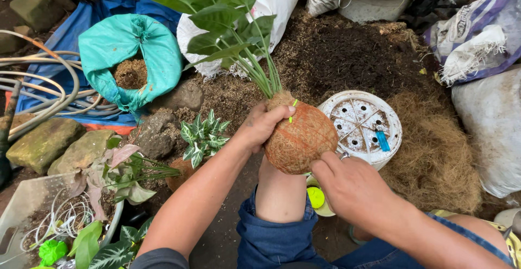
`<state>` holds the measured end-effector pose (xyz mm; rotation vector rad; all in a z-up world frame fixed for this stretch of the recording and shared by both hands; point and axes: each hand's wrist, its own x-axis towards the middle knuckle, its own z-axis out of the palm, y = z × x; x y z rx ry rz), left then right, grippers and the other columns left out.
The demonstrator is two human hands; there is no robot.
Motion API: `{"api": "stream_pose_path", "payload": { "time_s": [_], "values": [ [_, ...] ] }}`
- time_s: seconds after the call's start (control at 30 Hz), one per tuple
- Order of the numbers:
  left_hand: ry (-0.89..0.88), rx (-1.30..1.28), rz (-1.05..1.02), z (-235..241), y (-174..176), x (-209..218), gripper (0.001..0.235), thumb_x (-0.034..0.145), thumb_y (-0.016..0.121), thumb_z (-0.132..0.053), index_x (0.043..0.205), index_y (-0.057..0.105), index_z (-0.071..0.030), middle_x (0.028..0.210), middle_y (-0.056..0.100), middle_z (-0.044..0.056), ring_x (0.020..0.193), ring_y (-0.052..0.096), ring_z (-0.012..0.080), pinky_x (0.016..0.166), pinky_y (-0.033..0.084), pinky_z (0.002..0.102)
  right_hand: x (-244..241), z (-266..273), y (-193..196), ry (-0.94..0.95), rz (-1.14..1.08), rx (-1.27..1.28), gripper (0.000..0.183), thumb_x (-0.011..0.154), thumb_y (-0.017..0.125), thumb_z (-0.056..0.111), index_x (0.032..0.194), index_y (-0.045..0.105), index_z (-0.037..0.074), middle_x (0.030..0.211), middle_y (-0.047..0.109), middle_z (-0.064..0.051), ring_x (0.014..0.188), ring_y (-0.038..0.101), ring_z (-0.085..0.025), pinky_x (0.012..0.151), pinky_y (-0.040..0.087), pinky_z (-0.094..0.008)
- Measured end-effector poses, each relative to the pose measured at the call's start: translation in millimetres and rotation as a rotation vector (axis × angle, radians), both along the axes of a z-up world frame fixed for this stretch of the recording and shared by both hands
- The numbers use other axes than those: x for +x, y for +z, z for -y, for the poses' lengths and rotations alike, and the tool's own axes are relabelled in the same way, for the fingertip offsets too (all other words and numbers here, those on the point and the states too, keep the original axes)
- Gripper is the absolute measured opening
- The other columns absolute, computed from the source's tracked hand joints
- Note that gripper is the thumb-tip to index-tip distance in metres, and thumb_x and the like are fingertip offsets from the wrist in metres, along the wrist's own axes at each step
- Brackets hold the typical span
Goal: The person holds a plant with a coco peat root ball and wraps a neon green string around it multiple times to secure the material. The person rotates the plant and adjusts the string tension throughout the process.
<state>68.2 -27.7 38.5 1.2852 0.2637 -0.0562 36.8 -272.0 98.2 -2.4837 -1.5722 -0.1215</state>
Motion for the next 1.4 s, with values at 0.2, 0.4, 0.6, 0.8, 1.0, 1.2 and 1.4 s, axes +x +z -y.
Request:
{"api": "stream_pose_path", "payload": {
  "time_s": [0.2, 0.4, 0.6, 0.8, 1.0, 1.2, 1.4],
  "values": [
    [-0.059, 0.118, 0.015, -0.2, 14.3, 0.8, 0.059, 0.077, 0.074, -0.032, 0.125, 0.06, -0.001, 0.108, 0.072, 0.013, 0.096, 0.072, 0.0222, 0.085, 0.059, 0.037, 9.6, -1.2, 21.6, 0.183, 0.243, -0.044, 0.036, 0.075, 0.062, 0.019, 0.107, 0.061, 0.004, 0.084, 0.057, -0.008, 0.06, 0.061, -0.023, 0.055, 0.049, -0.039],
    [-0.187, 0.366, 0.125, -12.9, 25.2, 2.6, 0.062, 0.078, 0.075, -0.034, 0.127, 0.062, 0.003, 0.112, 0.073, 0.015, 0.1, 0.07, 0.0206, 0.089, 0.058, 0.036, 22.5, 3.3, 35.9, 0.169, 0.267, -0.01, 0.039, 0.072, 0.064, 0.019, 0.109, 0.063, 0.007, 0.086, 0.058, -0.008, 0.06, 0.062, -0.024, 0.054, 0.048, -0.04],
    [-0.429, 0.504, 0.168, -13.3, 22.7, -14.9, 0.073, 0.076, 0.078, -0.033, 0.136, 0.053, 0.001, 0.12, 0.071, 0.013, 0.111, 0.067, 0.0206, 0.1, 0.051, 0.034, 42.3, -7.6, 14.7, 0.047, 0.07, 0.125, 0.028, 0.076, 0.074, 0.018, 0.103, 0.066, 0.014, 0.084, 0.059, -0.007, 0.063, 0.063, -0.031, 0.054, 0.049, -0.044],
    [-0.436, 0.535, 0.279, -18.5, 16.5, -25.2, 0.079, 0.077, 0.082, -0.031, 0.139, 0.05, 0.006, 0.128, 0.068, 0.017, 0.119, 0.062, 0.0211, 0.107, 0.046, 0.034, 47.2, -17.0, -16.3, -0.02, -0.136, 0.398, 0.013, 0.086, 0.072, 0.017, 0.097, 0.068, 0.011, 0.081, 0.064, -0.007, 0.065, 0.067, -0.029, 0.055, 0.051, -0.04],
    [-0.55, 0.491, 0.221, -18.9, 11.9, -21.1, 0.08, 0.077, 0.081, -0.034, 0.138, 0.052, 0.008, 0.127, 0.069, 0.021, 0.118, 0.064, 0.0239, 0.105, 0.05, 0.036, 33.5, -19.0, -66.0, -0.076, -0.223, 0.663, 0.012, 0.086, 0.073, 0.01, 0.094, 0.065, 0.007, 0.079, 0.065, -0.01, 0.064, 0.066, -0.027, 0.056, 0.05, -0.038],
    [-0.395, 0.749, 0.254, -10.7, 13.4, -43.7, 0.083, 0.077, 0.084, -0.033, 0.142, 0.048, 0.004, 0.137, 0.061, 0.021, 0.128, 0.058, 0.0283, 0.111, 0.042, 0.037, 20.0, -32.4, -102.5, -0.125, -0.316, 0.758, 0.014, 0.087, 0.072, 0.007, 0.097, 0.062, 0.005, 0.083, 0.068, -0.012, 0.068, 0.068, -0.029, 0.059, 0.053, -0.038],
    [0.048, 1.044, 0.264, 11.4, 10.3, -82.6, 0.049, 0.079, 0.084, -0.025, 0.114, 0.06, 0.0, 0.115, 0.059, 0.022, 0.11, 0.058, 0.0362, 0.096, 0.046, 0.042, 27.1, -38.1, -113.1, -0.132, -0.338, 0.727, 0.015, 0.088, 0.072, 0.008, 0.1, 0.064, 0.006, 0.082, 0.07, -0.013, 0.071, 0.071, -0.031, 0.061, 0.055, -0.039]
  ]
}}
